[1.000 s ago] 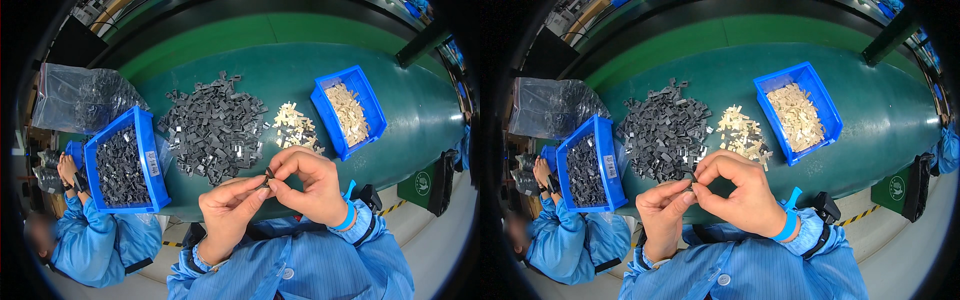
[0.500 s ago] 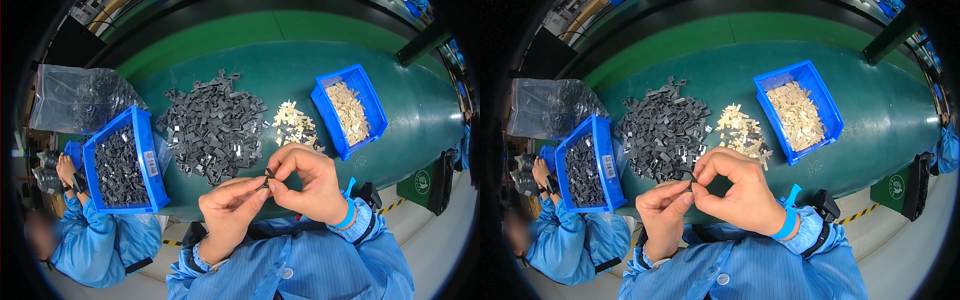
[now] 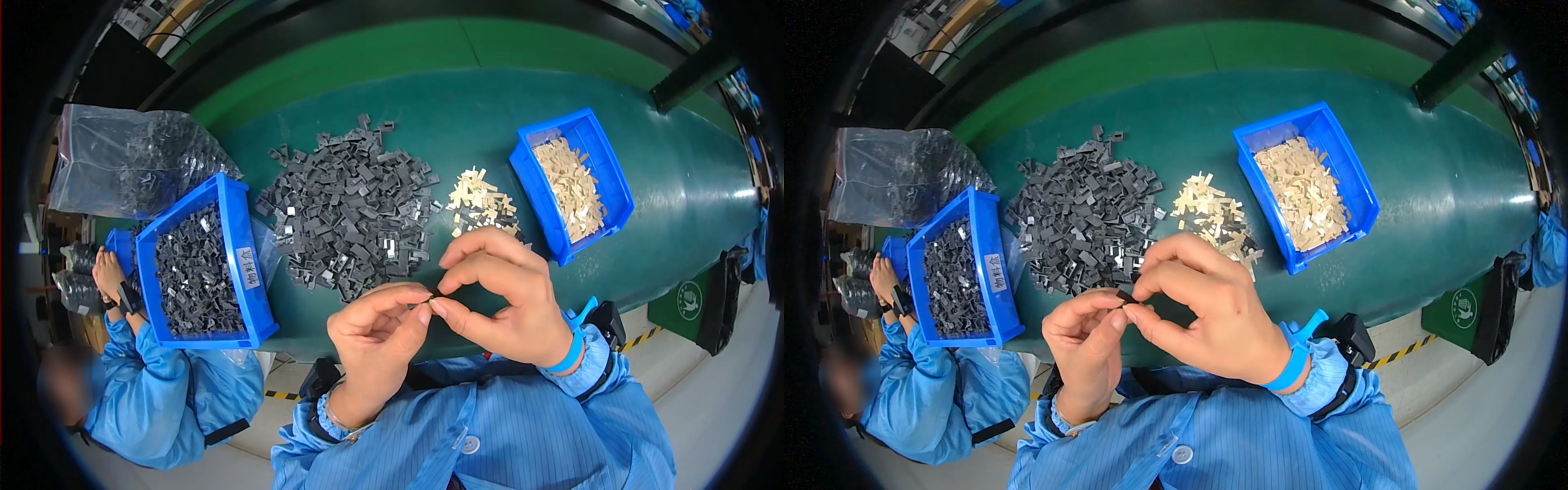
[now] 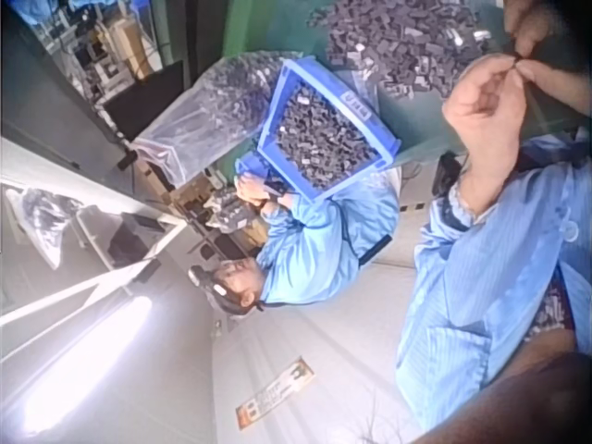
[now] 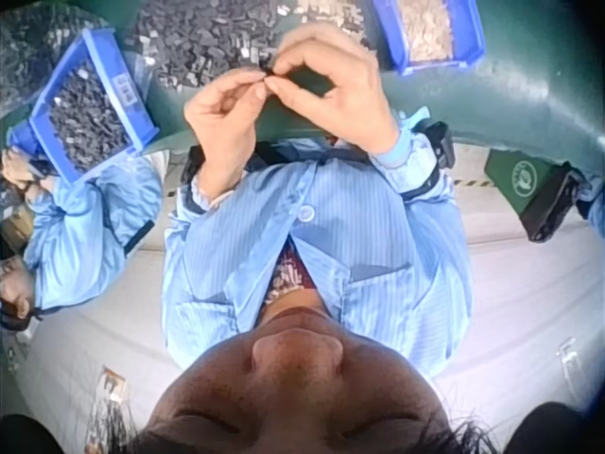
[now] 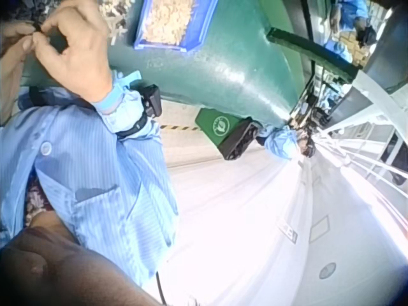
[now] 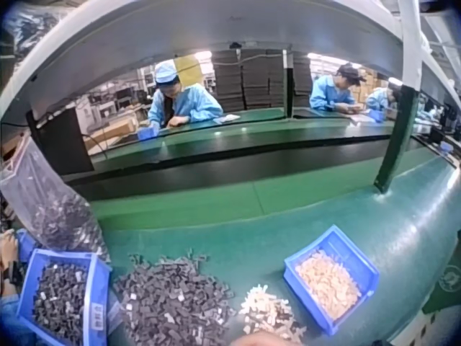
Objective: Manually assembling small yellow/white plastic components into black plastic frames at an industrial workstation.
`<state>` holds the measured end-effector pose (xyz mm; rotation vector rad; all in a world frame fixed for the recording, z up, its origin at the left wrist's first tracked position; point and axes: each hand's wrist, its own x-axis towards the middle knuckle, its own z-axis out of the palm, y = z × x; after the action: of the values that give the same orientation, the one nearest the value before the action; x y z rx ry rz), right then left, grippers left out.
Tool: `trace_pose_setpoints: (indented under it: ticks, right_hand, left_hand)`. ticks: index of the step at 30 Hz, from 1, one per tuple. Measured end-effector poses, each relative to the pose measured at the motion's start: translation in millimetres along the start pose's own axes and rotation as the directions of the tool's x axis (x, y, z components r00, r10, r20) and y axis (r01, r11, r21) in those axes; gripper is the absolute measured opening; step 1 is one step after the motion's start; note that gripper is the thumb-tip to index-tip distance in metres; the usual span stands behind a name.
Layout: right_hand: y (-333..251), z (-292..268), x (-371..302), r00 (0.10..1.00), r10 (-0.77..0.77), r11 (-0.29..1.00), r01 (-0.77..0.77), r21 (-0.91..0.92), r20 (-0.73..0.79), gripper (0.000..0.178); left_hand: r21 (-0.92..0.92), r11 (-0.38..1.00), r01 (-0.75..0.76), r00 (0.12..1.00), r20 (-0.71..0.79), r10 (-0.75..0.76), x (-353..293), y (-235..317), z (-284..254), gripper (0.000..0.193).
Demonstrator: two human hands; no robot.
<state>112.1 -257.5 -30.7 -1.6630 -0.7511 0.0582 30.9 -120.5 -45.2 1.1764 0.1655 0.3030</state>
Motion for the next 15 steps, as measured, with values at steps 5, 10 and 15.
trace_pose_setpoints:
  ticks: [5, 10, 15]
  right_hand:
    - [1.1, -10.7, 1.4, 0.973, 0.13, 0.971, -0.163, 0.173, 0.189, 0.017]
    - [10.2, -11.4, -3.0, 0.902, 0.205, 0.767, -0.389, 0.509, 0.38, 0.015]
    - [8.4, -11.3, -3.6, 0.759, 0.324, 0.411, -0.651, 0.638, 0.565, 0.011]
  left_hand:
    - [0.026, 0.999, 0.021, 1.0, 0.019, -0.022, -3.1, 7.2, -0.9, 0.021]
    - [-0.076, 0.991, 0.109, 0.973, 0.211, -0.091, 2.6, 7.4, -5.9, 0.026]
    - [-0.003, 0.992, 0.123, 0.959, 0.258, -0.118, 4.2, 9.8, -8.9, 0.034]
